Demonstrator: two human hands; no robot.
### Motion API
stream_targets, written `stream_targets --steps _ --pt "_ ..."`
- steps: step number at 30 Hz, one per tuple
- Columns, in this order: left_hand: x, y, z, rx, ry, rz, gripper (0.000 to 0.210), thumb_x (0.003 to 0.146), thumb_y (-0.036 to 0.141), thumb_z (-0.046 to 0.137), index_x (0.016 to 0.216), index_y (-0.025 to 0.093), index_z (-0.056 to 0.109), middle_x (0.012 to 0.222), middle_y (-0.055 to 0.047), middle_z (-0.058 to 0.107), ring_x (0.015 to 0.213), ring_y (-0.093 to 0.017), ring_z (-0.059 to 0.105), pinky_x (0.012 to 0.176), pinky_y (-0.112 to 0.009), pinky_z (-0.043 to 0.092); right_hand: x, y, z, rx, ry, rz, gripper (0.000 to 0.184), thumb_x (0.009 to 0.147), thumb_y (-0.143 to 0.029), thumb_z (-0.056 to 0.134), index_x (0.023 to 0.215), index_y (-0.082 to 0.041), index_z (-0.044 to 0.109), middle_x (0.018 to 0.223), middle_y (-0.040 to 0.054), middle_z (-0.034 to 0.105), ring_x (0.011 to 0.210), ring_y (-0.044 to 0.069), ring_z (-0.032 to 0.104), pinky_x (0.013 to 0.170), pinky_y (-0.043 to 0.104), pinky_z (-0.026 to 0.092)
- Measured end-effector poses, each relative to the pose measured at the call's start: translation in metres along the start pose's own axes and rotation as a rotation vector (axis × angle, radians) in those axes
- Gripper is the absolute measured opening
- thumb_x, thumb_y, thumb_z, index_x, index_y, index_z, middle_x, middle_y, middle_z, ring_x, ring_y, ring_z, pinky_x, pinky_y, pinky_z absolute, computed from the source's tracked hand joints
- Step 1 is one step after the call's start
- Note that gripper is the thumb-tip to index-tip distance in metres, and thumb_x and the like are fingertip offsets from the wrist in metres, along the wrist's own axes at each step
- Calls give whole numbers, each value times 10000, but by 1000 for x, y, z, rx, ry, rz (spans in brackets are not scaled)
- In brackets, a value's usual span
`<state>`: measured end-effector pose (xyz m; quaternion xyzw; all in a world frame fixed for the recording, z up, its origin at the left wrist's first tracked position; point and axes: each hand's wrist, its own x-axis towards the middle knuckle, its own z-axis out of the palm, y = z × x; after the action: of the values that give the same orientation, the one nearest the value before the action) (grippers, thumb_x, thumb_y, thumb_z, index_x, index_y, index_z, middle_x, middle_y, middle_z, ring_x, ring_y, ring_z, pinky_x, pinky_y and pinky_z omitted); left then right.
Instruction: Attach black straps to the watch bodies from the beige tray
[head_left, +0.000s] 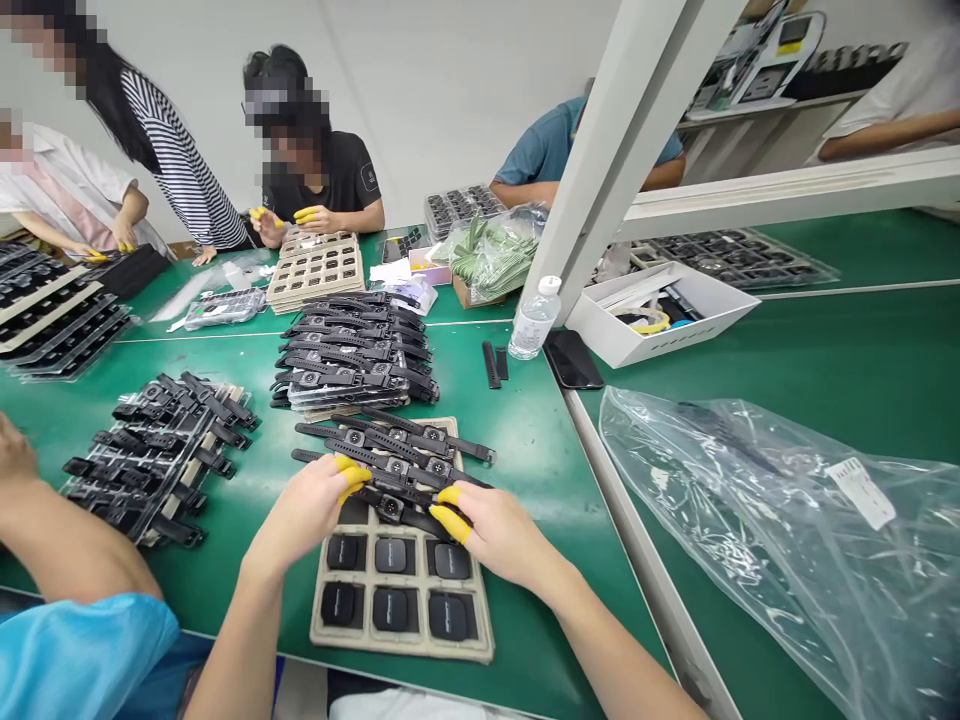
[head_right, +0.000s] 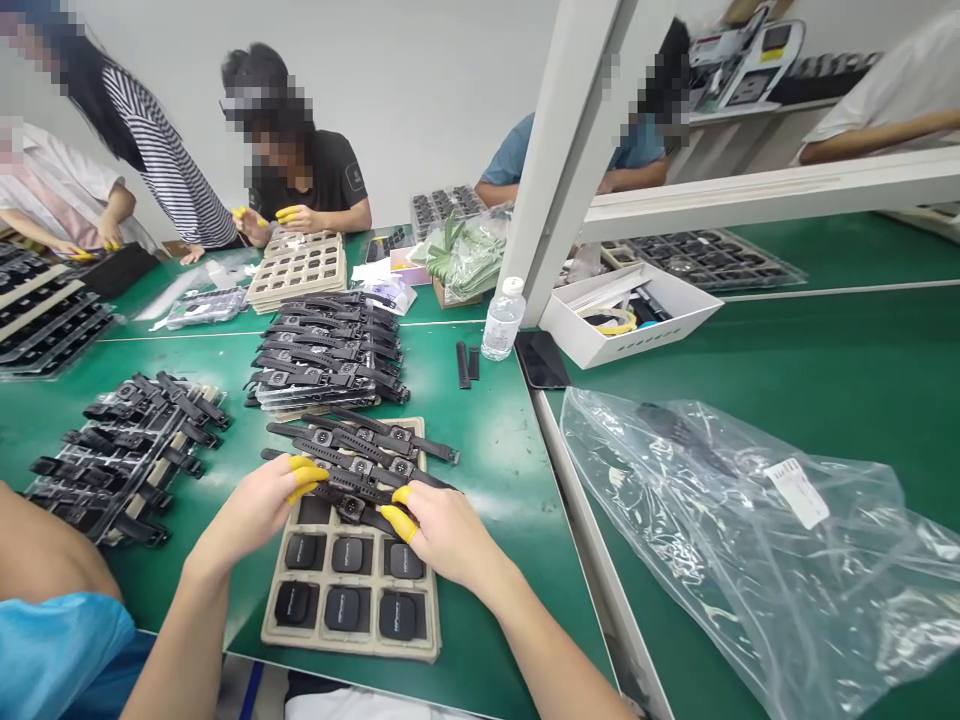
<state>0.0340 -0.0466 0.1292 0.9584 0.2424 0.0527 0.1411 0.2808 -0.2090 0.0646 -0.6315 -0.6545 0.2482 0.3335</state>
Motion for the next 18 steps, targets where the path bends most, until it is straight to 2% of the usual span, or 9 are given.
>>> stream_targets --steps 2,5,8,11,15,18 --pt "-9 -10 -6 22 -92 -20 435 910 25 438 1125 253 739 1018 -65 724 975 -235 656 863 -361 560 0 -2 11 -39 0 -84 276 1053 -394 526 940 -231 717 864 86 746 692 230 652 609 324 348" --pt "-24 -26 -5 -45 -200 -60 485 883 17 406 1158 255 727 1098 -66 727 1038 -228 650 935 -366 538 -2 -10 33 -92 -23 -160 228 1048 -357 547 967 -221 712 781 72 745 606 210 637 572 312 338" --pt "-34 -44 2 -167 -286 -141 414 943 117 406 1226 249 677 1199 -67 727 1074 -225 661 949 -350 536 -5 -20 49 -171 -91 -154 198 1046 -293 540 1117 -182 688 815 75 758 638 220 668 559 305 353" --pt "-36 -55 7 -252 -380 -202 302 977 234 436 1152 243 682 1115 -61 750 985 -228 688 879 -326 546 -7 -27 57 -225 -127 -171 248 1043 -257 537 1246 -161 642 904 71 766 727 221 703 564 300 384" --pt "-27 -57 5 -272 -449 -236 232 947 282 493 983 234 717 931 -42 758 842 -222 693 776 -291 525 -6 -32 60 -331 -97 -213 192 1029 -270 568 1141 -153 672 918 74 733 772 216 699 540 299 390" --pt "-21 -56 -3 -276 -463 -244 239 945 320 510 946 235 734 904 -34 764 821 -216 697 759 -275 515 -5 -32 63 -401 -89 -227 147 1008 -284 610 1008 -159 688 928 77 702 777 212 687 523 297 393"
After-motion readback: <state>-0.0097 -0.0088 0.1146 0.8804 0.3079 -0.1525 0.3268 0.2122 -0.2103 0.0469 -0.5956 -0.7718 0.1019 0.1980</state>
